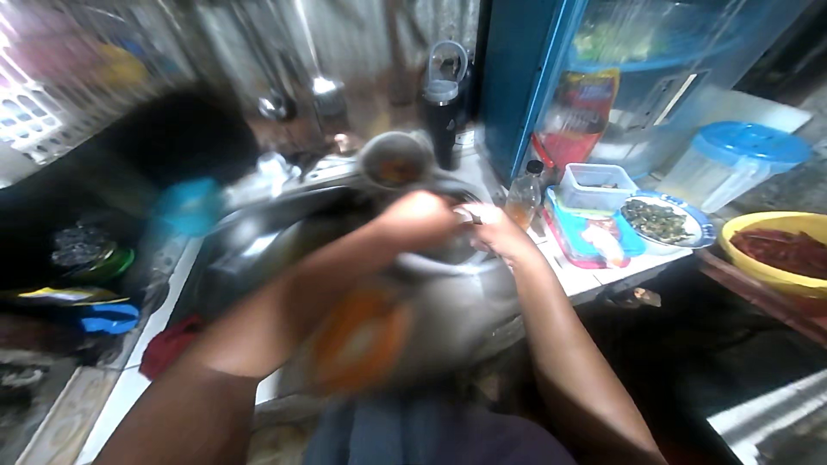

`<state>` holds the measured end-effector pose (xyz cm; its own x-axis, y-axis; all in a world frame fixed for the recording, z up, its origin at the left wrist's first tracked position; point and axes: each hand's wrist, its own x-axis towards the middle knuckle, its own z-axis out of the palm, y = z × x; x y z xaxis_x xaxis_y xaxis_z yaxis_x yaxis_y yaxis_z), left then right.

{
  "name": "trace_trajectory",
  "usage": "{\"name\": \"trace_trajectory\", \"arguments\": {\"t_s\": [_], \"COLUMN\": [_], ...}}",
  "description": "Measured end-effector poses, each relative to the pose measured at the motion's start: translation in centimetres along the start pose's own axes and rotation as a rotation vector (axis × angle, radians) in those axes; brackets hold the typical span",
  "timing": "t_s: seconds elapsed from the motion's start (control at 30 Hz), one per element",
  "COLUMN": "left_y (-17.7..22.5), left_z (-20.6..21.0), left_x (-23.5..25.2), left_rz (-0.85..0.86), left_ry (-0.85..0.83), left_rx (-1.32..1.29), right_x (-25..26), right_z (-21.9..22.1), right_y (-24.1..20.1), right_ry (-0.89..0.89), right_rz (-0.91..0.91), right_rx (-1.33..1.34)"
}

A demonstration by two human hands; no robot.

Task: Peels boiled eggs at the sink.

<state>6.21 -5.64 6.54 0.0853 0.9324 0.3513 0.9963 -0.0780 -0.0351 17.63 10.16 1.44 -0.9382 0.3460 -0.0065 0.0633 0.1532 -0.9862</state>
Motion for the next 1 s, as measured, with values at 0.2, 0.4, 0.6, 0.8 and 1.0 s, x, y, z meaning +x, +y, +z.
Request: {"name": "trace_trajectory", "arguments": {"t_s": [0.2,0.4,0.6,0.8,1.0], "left_y": [-0.5,-0.9,-0.4,-0.2,0.2], "left_z": [0.1,0.2,-0.6,-0.1,0.0], "left_x": [0.0,-0.1,0.1,-0.1,0.0], "left_rz": [0.112,0.111,0.029,0.085,0.151], "left_ry": [0.079,0.102,-0.07,-0.024,0.011], "left_rx": [0.053,-0.036,-0.049,0.044,0.125], "right_x": [-0.1,-0.2,-0.4,-0.6,-0.8], "right_z": [0.0,-0.2,-0.1,0.0,0.2], "right_y": [0.2,0.2,0.2,0.0,-0.3], "right_ry": [0.002,-0.021,-0.008,-0.002,0.018], "right_rz": [0.007,0.012,-0.003,-0.007,0.011], "right_rx": [0.028,0.036,0.025,-0.016,-0.09]}}
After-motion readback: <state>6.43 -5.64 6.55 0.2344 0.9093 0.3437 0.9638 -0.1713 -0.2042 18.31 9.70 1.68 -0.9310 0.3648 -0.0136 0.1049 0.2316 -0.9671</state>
